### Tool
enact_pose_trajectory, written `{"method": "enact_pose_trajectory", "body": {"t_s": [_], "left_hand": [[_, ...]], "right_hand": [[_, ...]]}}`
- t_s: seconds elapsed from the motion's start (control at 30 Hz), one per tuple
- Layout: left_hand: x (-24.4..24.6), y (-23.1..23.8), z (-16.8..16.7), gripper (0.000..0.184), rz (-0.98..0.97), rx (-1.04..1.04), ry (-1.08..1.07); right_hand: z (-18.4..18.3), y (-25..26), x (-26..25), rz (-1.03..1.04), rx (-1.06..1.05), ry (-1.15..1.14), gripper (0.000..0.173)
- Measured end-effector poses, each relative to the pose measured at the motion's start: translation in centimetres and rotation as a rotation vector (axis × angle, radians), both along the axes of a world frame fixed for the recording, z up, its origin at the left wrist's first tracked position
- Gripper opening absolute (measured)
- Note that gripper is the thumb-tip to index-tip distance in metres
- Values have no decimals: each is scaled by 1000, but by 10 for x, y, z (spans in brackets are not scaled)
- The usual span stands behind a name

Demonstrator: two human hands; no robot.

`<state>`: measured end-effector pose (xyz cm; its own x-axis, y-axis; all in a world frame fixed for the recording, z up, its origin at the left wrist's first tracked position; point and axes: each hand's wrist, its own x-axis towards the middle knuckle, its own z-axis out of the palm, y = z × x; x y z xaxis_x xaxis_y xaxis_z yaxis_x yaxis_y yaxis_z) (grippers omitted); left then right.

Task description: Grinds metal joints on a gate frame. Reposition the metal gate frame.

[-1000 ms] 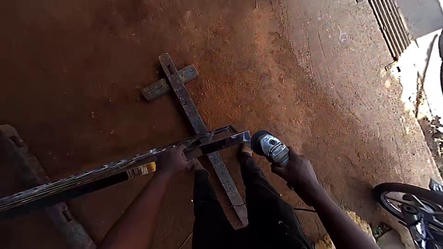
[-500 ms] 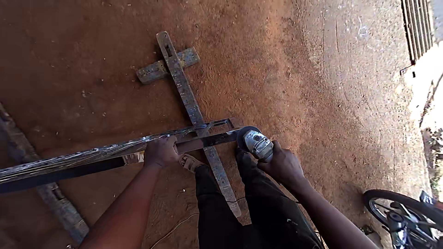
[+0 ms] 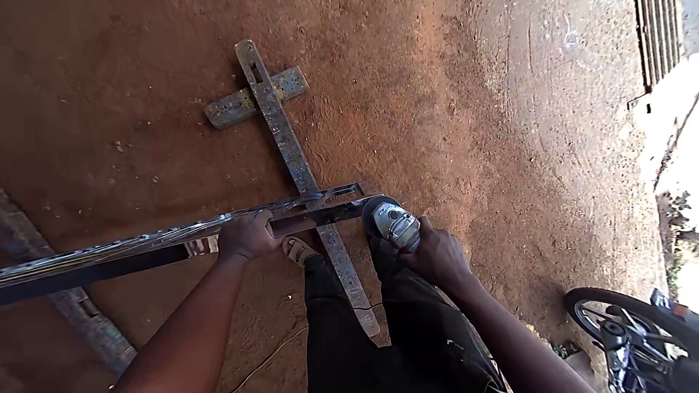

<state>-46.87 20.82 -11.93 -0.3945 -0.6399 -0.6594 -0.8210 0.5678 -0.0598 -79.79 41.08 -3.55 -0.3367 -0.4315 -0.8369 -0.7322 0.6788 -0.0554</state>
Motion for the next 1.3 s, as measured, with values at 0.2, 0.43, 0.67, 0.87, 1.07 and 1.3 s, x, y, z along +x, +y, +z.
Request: {"method": "enact_pose_trajectory", "body": {"t_s": [0.2, 0.43, 0.67, 0.87, 1.07, 1.3], "left_hand": [[1, -8, -5, 43, -20, -23, 61], [-2, -12, -5, 45, -27, -22, 55], [6, -5, -10, 45, -45, -29, 28], [8, 4, -9, 43, -38, -48, 74], [10, 19, -8, 42, -45, -57, 52], [17, 19, -16, 39, -89, -128, 114]], "right_hand": [[0, 6, 0, -19, -3, 6, 67], [-3, 1, -1, 0, -25, 42, 64], [-5, -1, -9, -34, -41, 61, 67], [-4, -3, -1, -37, -27, 47, 66], [-8, 23, -10, -25, -26, 67, 66], [-5, 16, 1, -20, -11, 68, 64]]}}
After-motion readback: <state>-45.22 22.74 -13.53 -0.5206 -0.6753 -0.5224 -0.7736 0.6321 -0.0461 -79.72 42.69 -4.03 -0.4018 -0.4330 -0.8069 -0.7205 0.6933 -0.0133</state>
